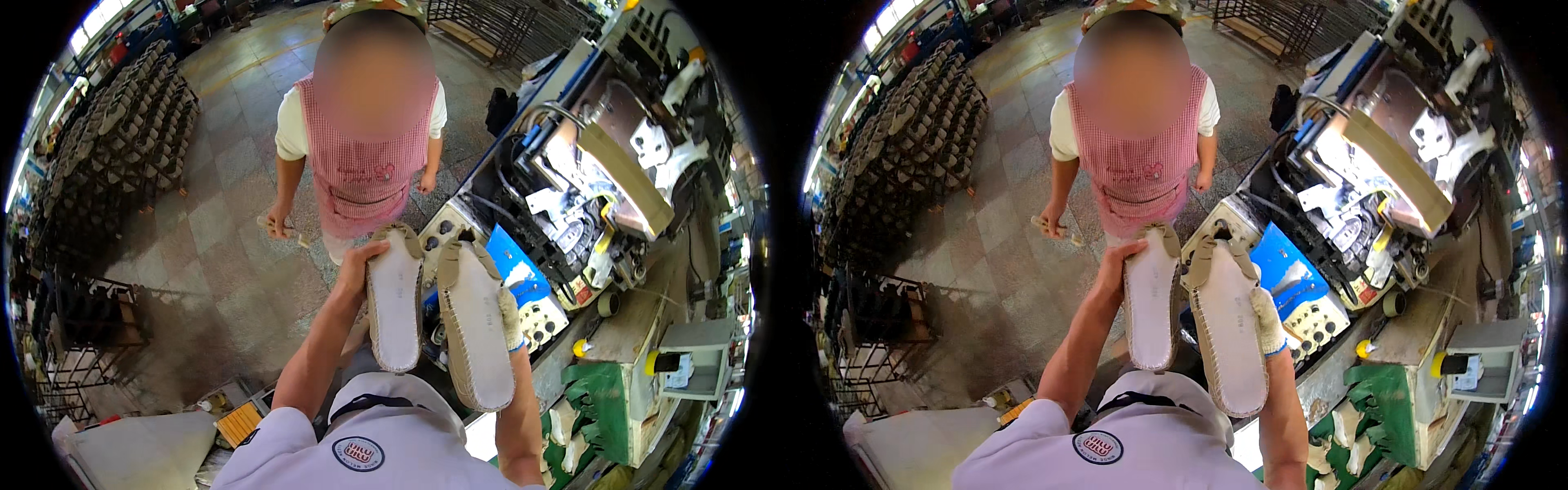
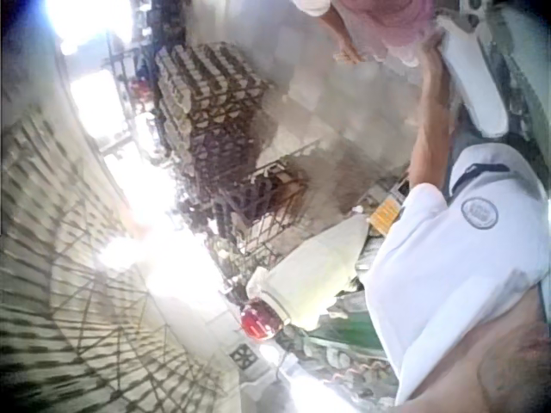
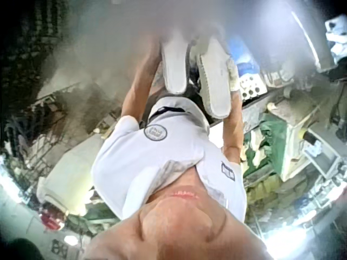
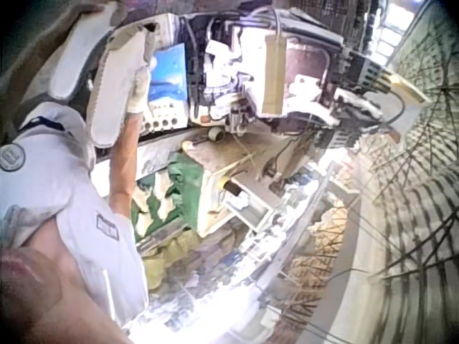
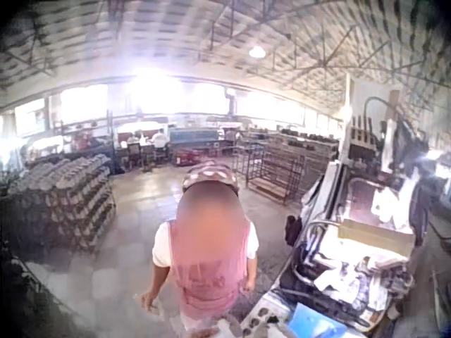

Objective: The person operates an automated shoe lasting machine by positioning shoe uppers on the machine's mold and activating the mechanism to stretch and secure the material over the last.

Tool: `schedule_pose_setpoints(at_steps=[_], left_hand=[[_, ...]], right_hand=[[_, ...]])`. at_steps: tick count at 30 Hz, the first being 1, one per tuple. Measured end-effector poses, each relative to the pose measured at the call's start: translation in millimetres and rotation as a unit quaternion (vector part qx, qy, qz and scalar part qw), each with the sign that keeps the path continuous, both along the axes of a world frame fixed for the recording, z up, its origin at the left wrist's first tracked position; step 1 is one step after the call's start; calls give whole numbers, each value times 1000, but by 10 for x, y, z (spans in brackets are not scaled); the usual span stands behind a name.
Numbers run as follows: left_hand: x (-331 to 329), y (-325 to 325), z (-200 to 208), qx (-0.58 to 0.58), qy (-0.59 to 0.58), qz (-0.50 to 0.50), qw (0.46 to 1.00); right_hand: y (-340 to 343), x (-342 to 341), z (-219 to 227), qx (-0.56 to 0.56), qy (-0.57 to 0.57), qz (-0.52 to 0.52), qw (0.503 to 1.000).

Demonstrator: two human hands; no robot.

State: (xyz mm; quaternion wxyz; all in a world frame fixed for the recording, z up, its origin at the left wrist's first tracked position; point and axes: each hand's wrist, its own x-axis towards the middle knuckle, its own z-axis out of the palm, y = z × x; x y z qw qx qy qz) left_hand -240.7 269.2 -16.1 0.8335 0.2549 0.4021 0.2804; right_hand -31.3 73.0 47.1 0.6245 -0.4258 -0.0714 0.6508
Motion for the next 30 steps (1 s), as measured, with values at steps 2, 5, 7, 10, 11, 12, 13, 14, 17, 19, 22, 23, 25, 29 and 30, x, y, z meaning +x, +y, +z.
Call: schedule_pose_setpoints(at_steps=[2, 5, 7, 10, 11, 12, 13, 14, 17, 19, 22, 23, 25, 29, 30], left_hand=[[-99, 58, -93, 11, 16, 2, 1000], [-228, 144, -237, 12, 33, 1, 999], [-278, 216, -321, 8, 54, -15, 998], [-365, 273, -395, -14, 24, -13, 1000], [-387, 285, -405, -9, 26, -14, 1000], [-411, 308, -406, -6, 32, -15, 999], [-441, 316, -401, -8, 49, -15, 999], [-438, 331, -397, -14, 40, -8, 999], [-453, 358, -387, -32, 39, 1, 999], [-440, 378, -402, -32, 38, -10, 999], [-391, 404, -448, -50, 46, -7, 998], [-377, 404, -464, -49, 40, -3, 998], [-353, 414, -494, -49, 40, 0, 998], [-298, 430, -525, -48, 35, -32, 998], [-284, 427, -527, -44, 39, -31, 998]], right_hand=[[157, -55, -86, -22, 4, 4, 1000], [297, -132, -203, -42, 8, 14, 999], [356, -165, -266, -58, 19, 14, 998], [400, -235, -344, -80, 33, 12, 996], [427, -246, -363, -83, 37, 12, 996], [462, -262, -379, -87, 43, 13, 995], [491, -285, -383, -93, 49, 14, 994], [537, -284, -384, -97, 57, 15, 994], [592, -344, -344, -118, 41, 16, 992], [607, -371, -330, -139, -7, 18, 990], [612, -362, -369, -126, -1, 7, 992], [612, -347, -400, -129, -8, 3, 992], [618, -302, -476, -103, -5, 5, 995], [568, -221, -568, -105, 0, -3, 994], [559, -212, -575, -108, 0, -4, 994]])
